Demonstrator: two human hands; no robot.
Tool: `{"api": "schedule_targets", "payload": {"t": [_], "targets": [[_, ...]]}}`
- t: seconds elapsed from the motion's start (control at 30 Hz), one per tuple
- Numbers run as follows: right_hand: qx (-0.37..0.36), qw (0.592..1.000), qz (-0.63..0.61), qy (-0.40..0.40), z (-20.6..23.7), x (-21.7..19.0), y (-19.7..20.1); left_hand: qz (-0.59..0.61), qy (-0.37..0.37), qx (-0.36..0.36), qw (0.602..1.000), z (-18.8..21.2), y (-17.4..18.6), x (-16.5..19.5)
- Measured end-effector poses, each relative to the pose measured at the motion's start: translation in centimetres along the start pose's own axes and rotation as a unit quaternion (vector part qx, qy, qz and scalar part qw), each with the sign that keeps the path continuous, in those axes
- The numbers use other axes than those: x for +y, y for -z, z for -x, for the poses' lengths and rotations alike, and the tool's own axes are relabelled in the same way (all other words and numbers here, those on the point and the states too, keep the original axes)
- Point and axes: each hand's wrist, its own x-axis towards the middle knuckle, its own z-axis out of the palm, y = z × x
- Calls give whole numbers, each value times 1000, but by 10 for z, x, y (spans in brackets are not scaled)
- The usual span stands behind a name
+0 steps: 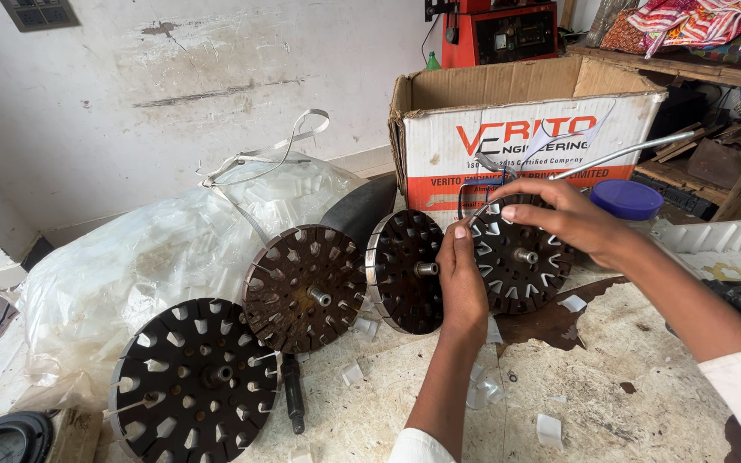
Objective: The person holds a circular blade mounted on a hub at the workbench and uses a hand tool to work around the blade's edge, repositioning the blade and the tool repeatedly. Several similar blade discs sit on the bench beside the one being worked on.
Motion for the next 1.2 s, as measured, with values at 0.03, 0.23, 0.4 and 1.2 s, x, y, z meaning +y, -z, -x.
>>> {"api": "schedule_targets", "payload": {"t": [0.03,0.23,0.4,1.2], "targets": [[24,999,27,11,0,2,-3,3,-6,1,1000,0,0,0],[72,997,18,-6,-2,5,-8,-1,1,3,1000,1,-1,3],[55,994,-51,-76,-1,1,-3,-4,4,12,1000,1,-3,3],[266,934,220,96,8,5,-30,23,1,18,1000,-3,-7,-5]]}}
